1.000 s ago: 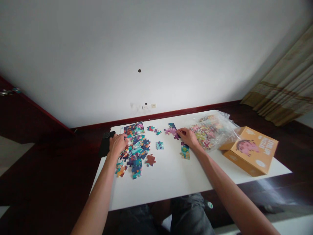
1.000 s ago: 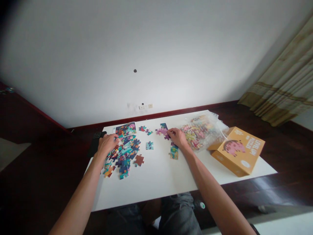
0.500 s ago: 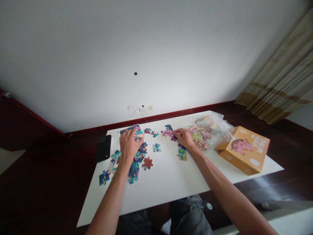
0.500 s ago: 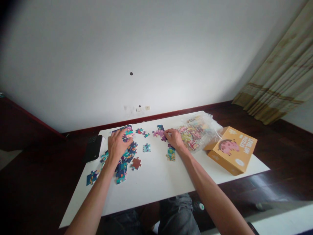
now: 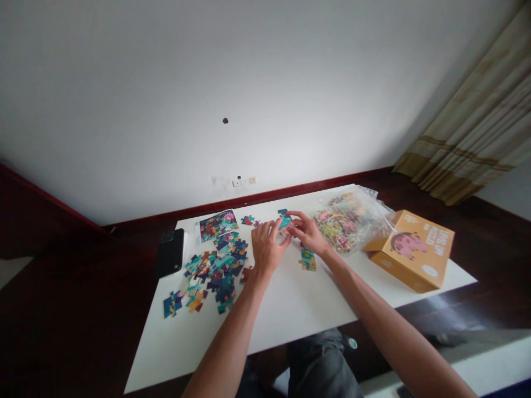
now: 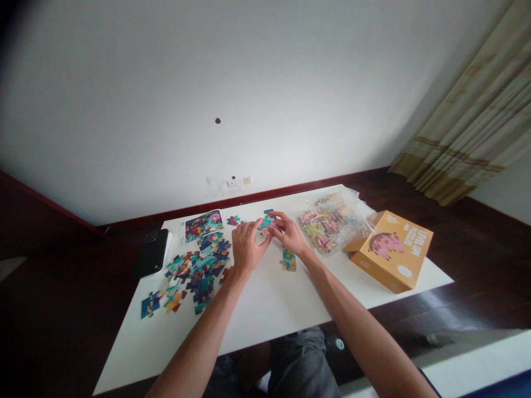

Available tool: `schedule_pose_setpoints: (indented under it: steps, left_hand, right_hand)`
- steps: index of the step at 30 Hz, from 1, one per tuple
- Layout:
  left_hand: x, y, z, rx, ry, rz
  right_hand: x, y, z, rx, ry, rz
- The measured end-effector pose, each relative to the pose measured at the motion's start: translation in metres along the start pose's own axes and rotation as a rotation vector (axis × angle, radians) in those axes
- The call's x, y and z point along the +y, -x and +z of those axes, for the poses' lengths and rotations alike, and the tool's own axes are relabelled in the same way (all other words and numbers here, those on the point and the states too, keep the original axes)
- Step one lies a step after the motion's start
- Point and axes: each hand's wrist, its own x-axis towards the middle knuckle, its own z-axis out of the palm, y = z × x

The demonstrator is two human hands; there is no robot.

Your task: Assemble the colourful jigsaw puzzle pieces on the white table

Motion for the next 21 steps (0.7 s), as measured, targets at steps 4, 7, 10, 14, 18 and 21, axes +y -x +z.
schedule_pose_setpoints:
  steps: [4,7,10,14,18,21]
  left_hand:
    - [-0.007,0.006,0.01,-0.082,0.02,-0.017]
    - [-0.014,0.005,0.007,-0.073,0.071,-0.03]
    - [-0.018,0.003,0.005,-0.099,0.155,0.024]
    - [-0.018,0.003,0.008,-0.153,0.199,0.044]
    - [-0.018,0.005,0.011,-0.163,0.168,-0.022]
    - [-0.021,0.006,0.013,-0.183,0.121,-0.072]
  right_hand:
    - [0.009,-0.001,-0.001,0.09,-0.01,0.005]
    - [0.009,-0.001,-0.006,0.106,0.136,-0.007]
    - [0.006,0.0,-0.009,0.034,0.248,0.013]
    - [0.007,0.001,-0.007,-0.039,0.279,0.017]
    - [0.01,0.002,-0.004,-0.03,0.202,0.046]
    - [0.007,0.001,-0.008,-0.02,0.251,0.03]
